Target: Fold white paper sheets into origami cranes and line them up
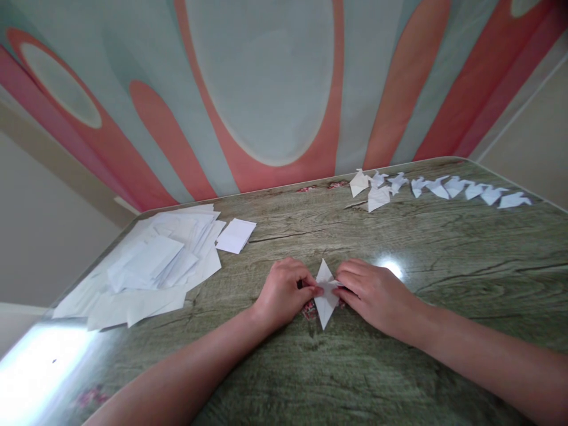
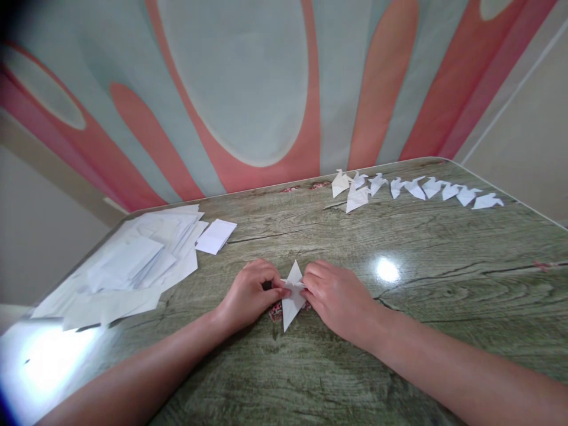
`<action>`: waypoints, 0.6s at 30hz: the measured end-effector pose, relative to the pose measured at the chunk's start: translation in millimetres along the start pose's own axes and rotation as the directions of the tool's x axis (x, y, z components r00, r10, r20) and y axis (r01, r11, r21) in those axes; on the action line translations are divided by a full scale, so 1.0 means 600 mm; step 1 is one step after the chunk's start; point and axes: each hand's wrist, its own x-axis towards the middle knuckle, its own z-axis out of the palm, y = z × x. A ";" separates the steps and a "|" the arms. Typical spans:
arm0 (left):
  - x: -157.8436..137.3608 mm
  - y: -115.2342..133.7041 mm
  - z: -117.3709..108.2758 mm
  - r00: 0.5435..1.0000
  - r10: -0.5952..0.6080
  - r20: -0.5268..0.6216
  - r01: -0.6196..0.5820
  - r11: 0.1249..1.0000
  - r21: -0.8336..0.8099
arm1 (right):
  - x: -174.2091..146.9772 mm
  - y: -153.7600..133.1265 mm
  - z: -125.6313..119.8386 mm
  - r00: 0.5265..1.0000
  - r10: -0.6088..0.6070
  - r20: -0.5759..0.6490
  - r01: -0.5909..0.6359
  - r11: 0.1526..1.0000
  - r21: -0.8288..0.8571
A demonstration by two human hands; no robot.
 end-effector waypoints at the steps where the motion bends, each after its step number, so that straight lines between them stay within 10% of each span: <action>1: 0.000 -0.001 0.000 1.000 -0.003 -0.001 0.003 1.000 -0.005 | 0.000 0.001 0.001 1.000 0.003 0.001 -0.003 1.000 0.006; 18: -0.005 -0.007 -0.009 1.000 0.005 -0.001 -0.005 1.000 -0.018 | 0.001 0.011 -0.003 0.994 0.105 0.001 -0.105 0.991 0.083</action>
